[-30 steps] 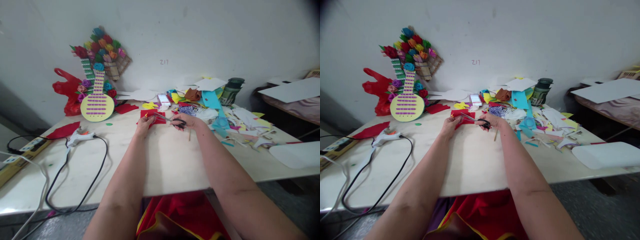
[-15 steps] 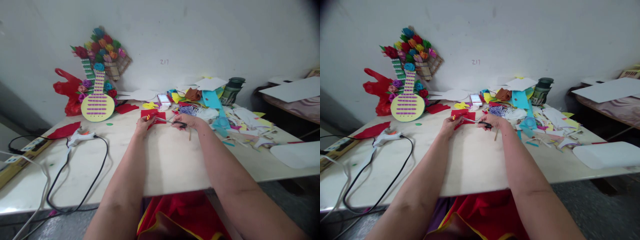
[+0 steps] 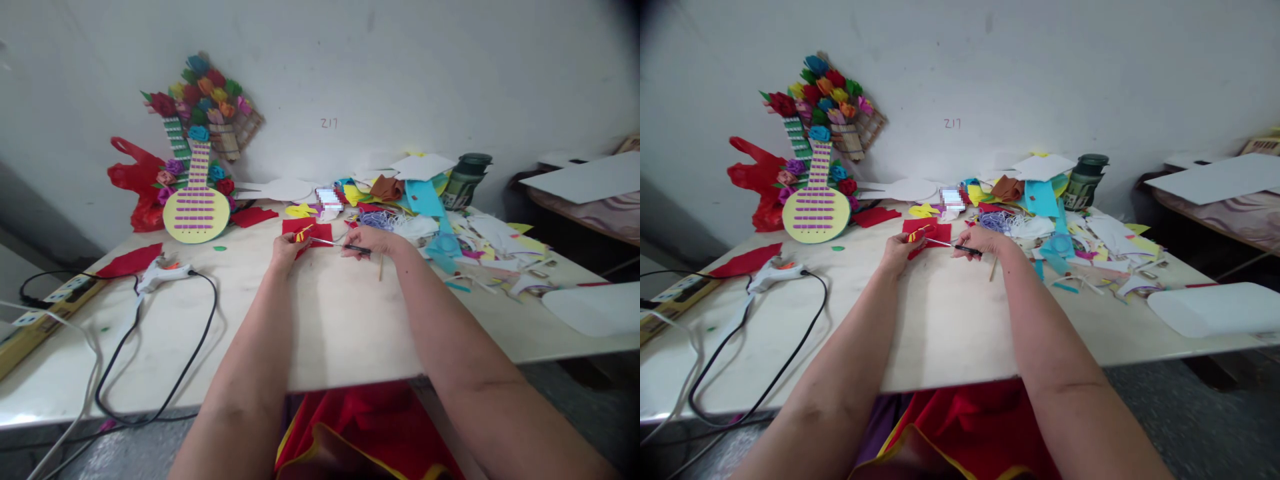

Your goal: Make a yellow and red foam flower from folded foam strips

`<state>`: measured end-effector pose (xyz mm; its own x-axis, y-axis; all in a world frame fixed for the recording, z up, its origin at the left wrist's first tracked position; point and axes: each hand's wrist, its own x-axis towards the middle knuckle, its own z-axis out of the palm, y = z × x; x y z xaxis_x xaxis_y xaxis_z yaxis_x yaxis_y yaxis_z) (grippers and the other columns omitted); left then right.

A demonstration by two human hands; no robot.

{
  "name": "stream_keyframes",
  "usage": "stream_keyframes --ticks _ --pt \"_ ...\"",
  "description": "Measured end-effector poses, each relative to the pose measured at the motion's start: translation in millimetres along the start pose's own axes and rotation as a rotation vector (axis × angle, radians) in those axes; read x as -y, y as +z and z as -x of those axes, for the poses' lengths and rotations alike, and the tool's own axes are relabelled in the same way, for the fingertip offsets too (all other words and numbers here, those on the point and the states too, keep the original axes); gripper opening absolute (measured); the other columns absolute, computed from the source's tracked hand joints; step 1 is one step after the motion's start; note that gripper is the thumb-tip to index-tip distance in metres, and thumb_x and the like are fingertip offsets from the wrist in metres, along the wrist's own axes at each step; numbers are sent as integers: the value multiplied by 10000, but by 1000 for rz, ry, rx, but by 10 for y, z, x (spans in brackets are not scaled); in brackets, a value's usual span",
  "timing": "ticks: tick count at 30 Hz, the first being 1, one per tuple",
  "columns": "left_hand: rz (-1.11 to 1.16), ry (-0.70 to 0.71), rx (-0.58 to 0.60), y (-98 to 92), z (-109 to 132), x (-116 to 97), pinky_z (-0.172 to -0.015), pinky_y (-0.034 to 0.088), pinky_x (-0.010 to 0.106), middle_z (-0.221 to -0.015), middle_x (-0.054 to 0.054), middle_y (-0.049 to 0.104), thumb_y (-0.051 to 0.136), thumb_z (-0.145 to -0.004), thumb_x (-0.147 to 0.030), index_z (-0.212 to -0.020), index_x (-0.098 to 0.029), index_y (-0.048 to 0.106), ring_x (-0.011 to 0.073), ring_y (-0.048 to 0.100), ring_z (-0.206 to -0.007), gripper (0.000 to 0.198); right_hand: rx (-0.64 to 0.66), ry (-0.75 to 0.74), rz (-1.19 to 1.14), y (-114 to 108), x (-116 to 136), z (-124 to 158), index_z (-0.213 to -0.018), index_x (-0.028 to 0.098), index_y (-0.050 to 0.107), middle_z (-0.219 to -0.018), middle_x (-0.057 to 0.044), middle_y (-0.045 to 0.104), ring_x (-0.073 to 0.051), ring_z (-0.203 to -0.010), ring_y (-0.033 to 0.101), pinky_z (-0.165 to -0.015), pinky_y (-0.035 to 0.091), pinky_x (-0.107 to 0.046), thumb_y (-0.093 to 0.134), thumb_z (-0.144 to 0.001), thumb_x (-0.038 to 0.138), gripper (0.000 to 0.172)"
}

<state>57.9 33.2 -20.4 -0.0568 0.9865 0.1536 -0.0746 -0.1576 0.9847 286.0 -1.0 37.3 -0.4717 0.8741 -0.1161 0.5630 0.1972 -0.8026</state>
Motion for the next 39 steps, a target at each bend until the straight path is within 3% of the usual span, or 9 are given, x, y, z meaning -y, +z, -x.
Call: stream_keyframes --ticks 7,20,29,39 --pt "-23 -11 -12 -17 -19 36 -630 465 274 -629 62 666 791 -492 -344 -582 -127 604 173 624 -635 301 -29 27 9 25 33 -11 -727 112 643 -493 10 557 -49 -387 433 -405 360 -195 761 -556 461 406" --pt "108 -29 48 3 -11 28 -700 475 278 -609 33 646 777 -506 -291 -571 -132 580 153 624 -654 261 39 22 -120 74 -60 -82 -669 125 605 -514 -11 581 -53 -394 453 -398 371 -187 729 -597 501 402" --pt "71 2 129 17 0 27 -630 437 240 -641 36 646 756 -558 -360 -649 -127 612 103 565 -589 288 -32 36 -230 149 -66 -124 -677 141 562 -530 -4 595 -46 -367 458 -363 357 -170 722 -620 495 392" --pt "143 -36 185 38 18 -14 -559 425 240 -618 -4 602 790 -512 -373 -760 -133 614 76 505 -500 387 -26 5 -343 192 -49 -163 -693 136 532 -523 -5 598 -56 -355 480 -331 355 -167 674 -705 440 335"
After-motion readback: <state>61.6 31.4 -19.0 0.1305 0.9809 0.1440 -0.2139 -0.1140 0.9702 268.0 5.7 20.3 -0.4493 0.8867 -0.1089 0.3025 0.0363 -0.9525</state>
